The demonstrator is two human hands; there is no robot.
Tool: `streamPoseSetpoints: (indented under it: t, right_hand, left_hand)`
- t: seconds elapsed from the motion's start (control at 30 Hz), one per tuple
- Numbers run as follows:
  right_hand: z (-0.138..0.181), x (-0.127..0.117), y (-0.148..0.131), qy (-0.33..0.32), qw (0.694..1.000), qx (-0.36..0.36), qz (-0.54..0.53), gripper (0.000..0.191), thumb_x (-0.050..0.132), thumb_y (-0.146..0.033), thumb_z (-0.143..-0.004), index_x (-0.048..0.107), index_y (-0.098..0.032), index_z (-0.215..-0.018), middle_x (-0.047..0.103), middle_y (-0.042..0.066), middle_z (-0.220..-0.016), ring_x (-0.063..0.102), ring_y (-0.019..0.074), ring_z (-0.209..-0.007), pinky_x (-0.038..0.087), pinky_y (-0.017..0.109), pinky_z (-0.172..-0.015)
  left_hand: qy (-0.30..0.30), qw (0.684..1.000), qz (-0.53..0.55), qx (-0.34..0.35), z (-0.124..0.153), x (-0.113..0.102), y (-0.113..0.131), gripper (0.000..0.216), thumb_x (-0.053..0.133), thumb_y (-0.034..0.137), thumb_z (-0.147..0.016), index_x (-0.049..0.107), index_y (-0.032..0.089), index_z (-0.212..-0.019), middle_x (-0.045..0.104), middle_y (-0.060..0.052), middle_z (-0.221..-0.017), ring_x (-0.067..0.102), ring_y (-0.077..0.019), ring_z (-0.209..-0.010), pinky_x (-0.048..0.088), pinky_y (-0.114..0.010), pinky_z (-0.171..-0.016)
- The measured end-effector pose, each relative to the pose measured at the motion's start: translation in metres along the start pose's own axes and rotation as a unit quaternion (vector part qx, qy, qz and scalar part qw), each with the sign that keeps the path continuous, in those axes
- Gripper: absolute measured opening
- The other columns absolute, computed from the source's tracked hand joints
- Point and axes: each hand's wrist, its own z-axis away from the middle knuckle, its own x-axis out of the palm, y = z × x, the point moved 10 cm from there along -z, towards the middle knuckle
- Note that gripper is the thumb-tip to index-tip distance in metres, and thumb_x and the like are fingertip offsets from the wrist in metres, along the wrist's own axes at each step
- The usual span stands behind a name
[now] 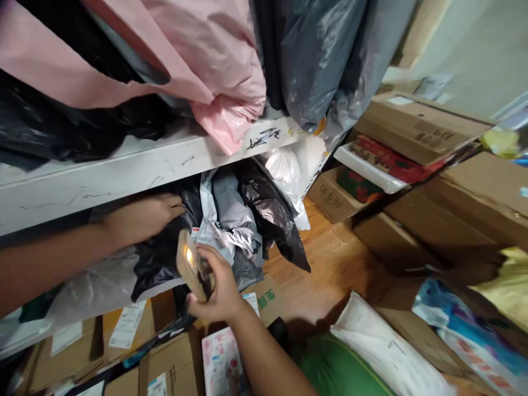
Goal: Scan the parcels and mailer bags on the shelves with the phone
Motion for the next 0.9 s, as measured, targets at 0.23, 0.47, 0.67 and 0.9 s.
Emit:
streamPoseSetpoints:
  t: [0.23, 0.47, 0.67, 0.9]
  right_hand:
    - [0.033, 0.007, 0.075, 0.128, 0.975, 0.135, -0.118, 0.069, 0.070, -0.044, -0.068, 0.047, -0.018, -0.128, 0.066, 0.017, -0.118, 0.072, 0.0264, -0.077, 0.059, 0.042, -0.074]
    - [0.035, -0.021, 0.079, 0.149, 0.977, 0.130, -0.081, 0.062, 0.071, -0.037, -0.066, 0.052, -0.019, -0.122, 0.069, 0.013, -0.112, 0.071, 0.0297, -0.086, 0.055, 0.043, -0.082]
    - [0.054, -0.004, 0.064, 0.165, 0.967, 0.178, -0.074, 0.058, 0.072, -0.046, -0.072, 0.055, -0.024, -0.123, 0.051, 0.013, -0.125, 0.066, 0.0243, -0.089, 0.057, 0.038, -0.076]
    - [0.130, 0.034, 0.068, 0.213, 0.883, 0.306, -0.287, 0.057, 0.063, -0.064, -0.079, 0.044, -0.033, -0.123, 0.057, 0.004, -0.101, 0.064, 0.0209, -0.086, 0.055, 0.034, -0.069]
  left_hand:
    - [0.074, 0.986, -0.128, -0.080, 0.018, 0.030, 0.024, 0.048, 0.045, 0.017, -0.089, 0.053, 0.010, -0.136, 0.052, -0.026, -0.138, 0.041, -0.0455, -0.132, 0.032, -0.068, -0.102]
    - [0.090, 0.977, -0.091, 0.171, 0.051, 0.051, 0.041, 0.050, 0.043, 0.006, -0.084, 0.059, 0.021, -0.130, 0.057, -0.007, -0.137, 0.049, -0.0254, -0.127, 0.039, -0.044, -0.104]
    - [-0.057, 0.982, -0.049, 0.175, -0.018, 0.040, 0.060, 0.024, 0.050, 0.011, -0.083, 0.074, 0.017, -0.085, 0.070, -0.009, -0.086, 0.063, -0.0252, -0.087, 0.045, -0.038, -0.072]
    - [-0.101, 0.972, 0.078, 0.198, -0.033, 0.044, 0.036, 0.029, 0.051, 0.007, -0.080, 0.072, 0.025, -0.091, 0.070, -0.001, -0.095, 0.056, -0.0179, -0.104, 0.037, -0.029, -0.088]
